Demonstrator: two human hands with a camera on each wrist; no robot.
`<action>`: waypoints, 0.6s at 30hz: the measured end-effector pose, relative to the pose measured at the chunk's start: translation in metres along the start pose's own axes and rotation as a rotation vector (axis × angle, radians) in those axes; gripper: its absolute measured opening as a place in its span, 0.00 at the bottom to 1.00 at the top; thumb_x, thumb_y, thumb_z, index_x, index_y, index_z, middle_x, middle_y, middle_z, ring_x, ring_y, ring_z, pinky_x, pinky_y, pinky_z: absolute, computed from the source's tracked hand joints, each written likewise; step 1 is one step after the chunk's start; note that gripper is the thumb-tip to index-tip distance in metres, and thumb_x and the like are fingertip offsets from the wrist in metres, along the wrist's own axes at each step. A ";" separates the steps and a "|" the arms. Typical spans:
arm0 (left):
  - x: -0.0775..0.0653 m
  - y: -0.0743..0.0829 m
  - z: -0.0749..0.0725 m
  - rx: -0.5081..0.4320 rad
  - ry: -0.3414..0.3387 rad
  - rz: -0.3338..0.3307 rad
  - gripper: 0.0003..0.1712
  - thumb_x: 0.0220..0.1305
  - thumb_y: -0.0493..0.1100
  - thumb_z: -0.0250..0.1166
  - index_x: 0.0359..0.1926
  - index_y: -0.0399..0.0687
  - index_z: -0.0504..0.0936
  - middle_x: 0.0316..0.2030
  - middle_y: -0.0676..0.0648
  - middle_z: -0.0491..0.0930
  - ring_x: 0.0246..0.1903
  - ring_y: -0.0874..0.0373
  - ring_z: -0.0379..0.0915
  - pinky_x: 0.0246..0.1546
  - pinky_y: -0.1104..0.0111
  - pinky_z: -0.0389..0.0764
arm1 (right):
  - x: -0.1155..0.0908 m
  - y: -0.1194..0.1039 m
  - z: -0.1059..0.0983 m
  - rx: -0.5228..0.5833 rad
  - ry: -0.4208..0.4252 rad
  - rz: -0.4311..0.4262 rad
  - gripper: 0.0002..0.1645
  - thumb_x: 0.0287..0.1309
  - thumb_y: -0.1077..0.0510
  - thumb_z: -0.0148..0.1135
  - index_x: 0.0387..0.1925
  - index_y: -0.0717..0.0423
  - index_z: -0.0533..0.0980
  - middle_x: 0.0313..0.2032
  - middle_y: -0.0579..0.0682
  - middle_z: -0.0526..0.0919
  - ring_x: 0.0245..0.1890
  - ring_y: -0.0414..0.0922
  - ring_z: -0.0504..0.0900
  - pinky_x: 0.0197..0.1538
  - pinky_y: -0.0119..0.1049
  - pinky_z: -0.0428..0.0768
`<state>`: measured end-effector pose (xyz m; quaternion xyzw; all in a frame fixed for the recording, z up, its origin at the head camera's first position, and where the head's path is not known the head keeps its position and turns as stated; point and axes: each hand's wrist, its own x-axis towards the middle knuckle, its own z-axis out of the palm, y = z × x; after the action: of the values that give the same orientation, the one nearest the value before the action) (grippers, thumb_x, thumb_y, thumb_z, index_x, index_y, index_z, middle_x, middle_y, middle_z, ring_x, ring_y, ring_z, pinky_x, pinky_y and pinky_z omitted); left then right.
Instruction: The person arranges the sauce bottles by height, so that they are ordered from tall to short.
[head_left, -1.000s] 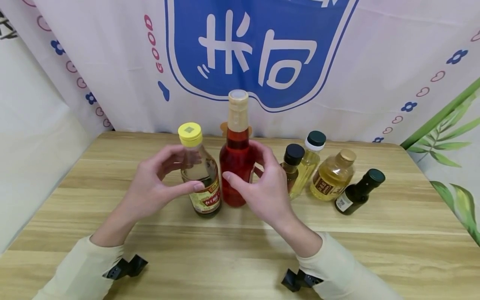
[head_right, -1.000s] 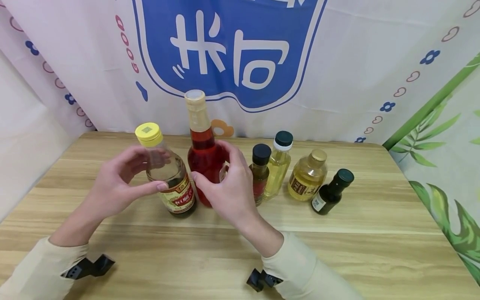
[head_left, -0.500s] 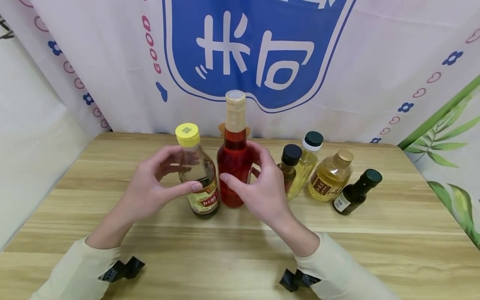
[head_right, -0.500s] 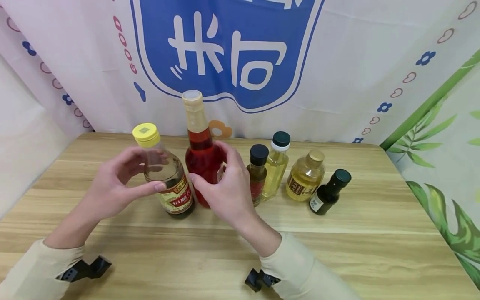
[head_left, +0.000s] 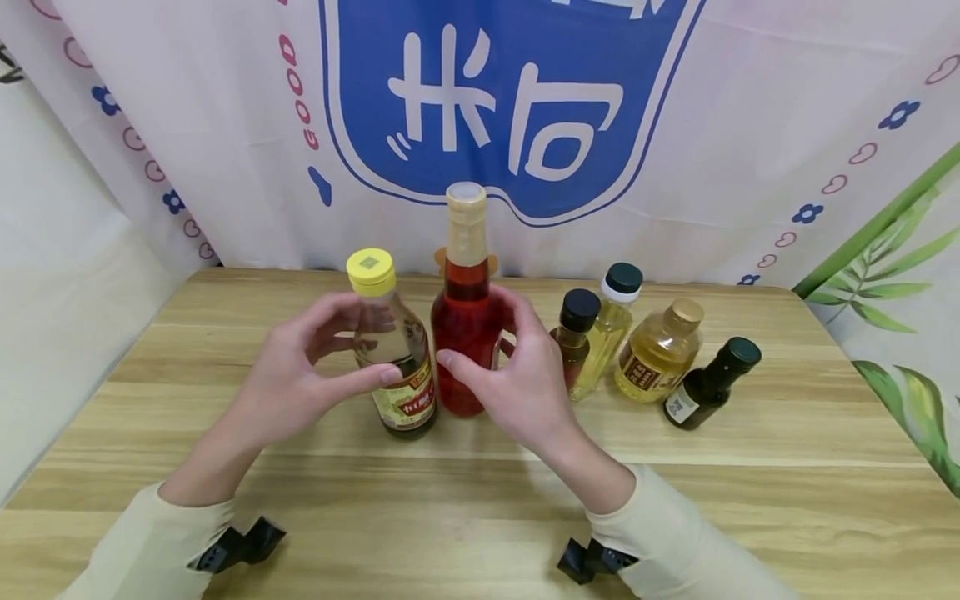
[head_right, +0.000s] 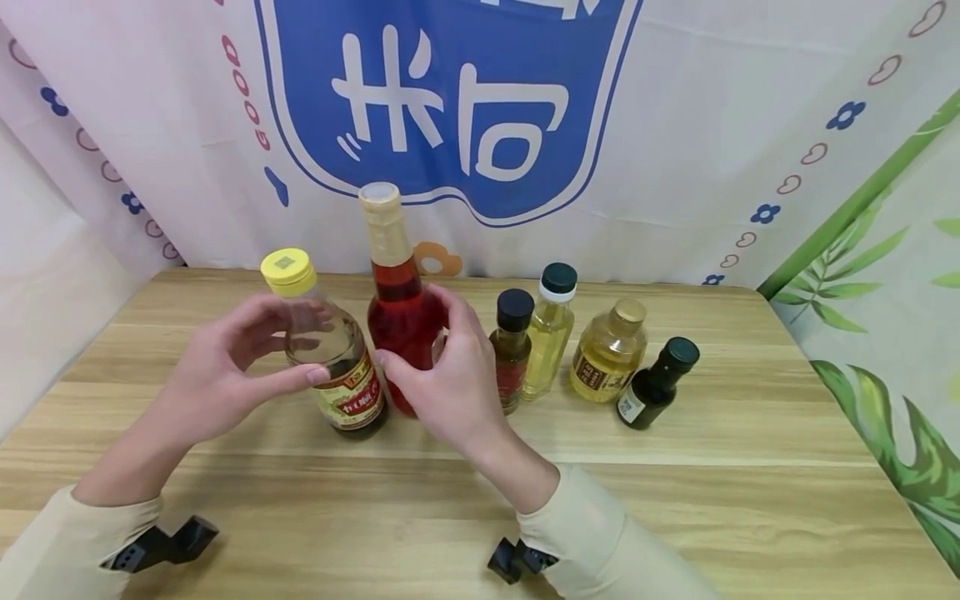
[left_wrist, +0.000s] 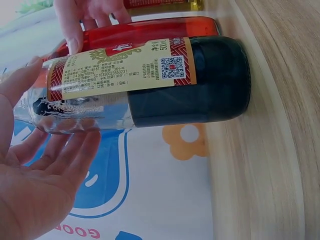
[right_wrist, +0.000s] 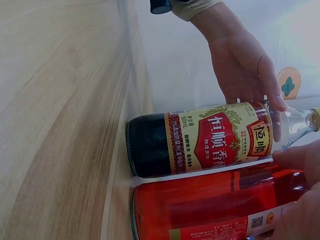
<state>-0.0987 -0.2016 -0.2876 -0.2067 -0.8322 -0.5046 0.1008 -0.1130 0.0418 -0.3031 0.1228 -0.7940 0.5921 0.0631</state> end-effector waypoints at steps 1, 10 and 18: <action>0.000 0.000 0.000 0.000 -0.001 -0.001 0.35 0.56 0.32 0.81 0.64 0.43 0.79 0.54 0.48 0.86 0.53 0.64 0.84 0.56 0.77 0.86 | 0.000 0.000 0.000 -0.001 0.000 -0.003 0.46 0.57 0.56 0.81 0.73 0.50 0.68 0.65 0.48 0.80 0.67 0.47 0.78 0.72 0.57 0.80; -0.002 0.001 -0.001 0.006 -0.002 -0.018 0.34 0.58 0.33 0.80 0.65 0.43 0.78 0.55 0.46 0.85 0.54 0.65 0.83 0.57 0.79 0.84 | 0.000 0.002 0.001 -0.005 0.000 -0.012 0.46 0.57 0.56 0.81 0.73 0.52 0.68 0.65 0.49 0.80 0.67 0.47 0.78 0.71 0.57 0.81; -0.002 0.003 -0.001 0.009 -0.017 -0.041 0.34 0.59 0.34 0.80 0.65 0.43 0.78 0.56 0.46 0.85 0.54 0.66 0.83 0.58 0.80 0.83 | 0.001 0.003 0.001 -0.002 -0.003 -0.003 0.47 0.57 0.57 0.81 0.74 0.52 0.67 0.65 0.49 0.79 0.67 0.48 0.78 0.71 0.56 0.81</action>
<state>-0.0957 -0.2013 -0.2856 -0.1935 -0.8392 -0.5012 0.0842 -0.1149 0.0412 -0.3065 0.1248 -0.7945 0.5909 0.0631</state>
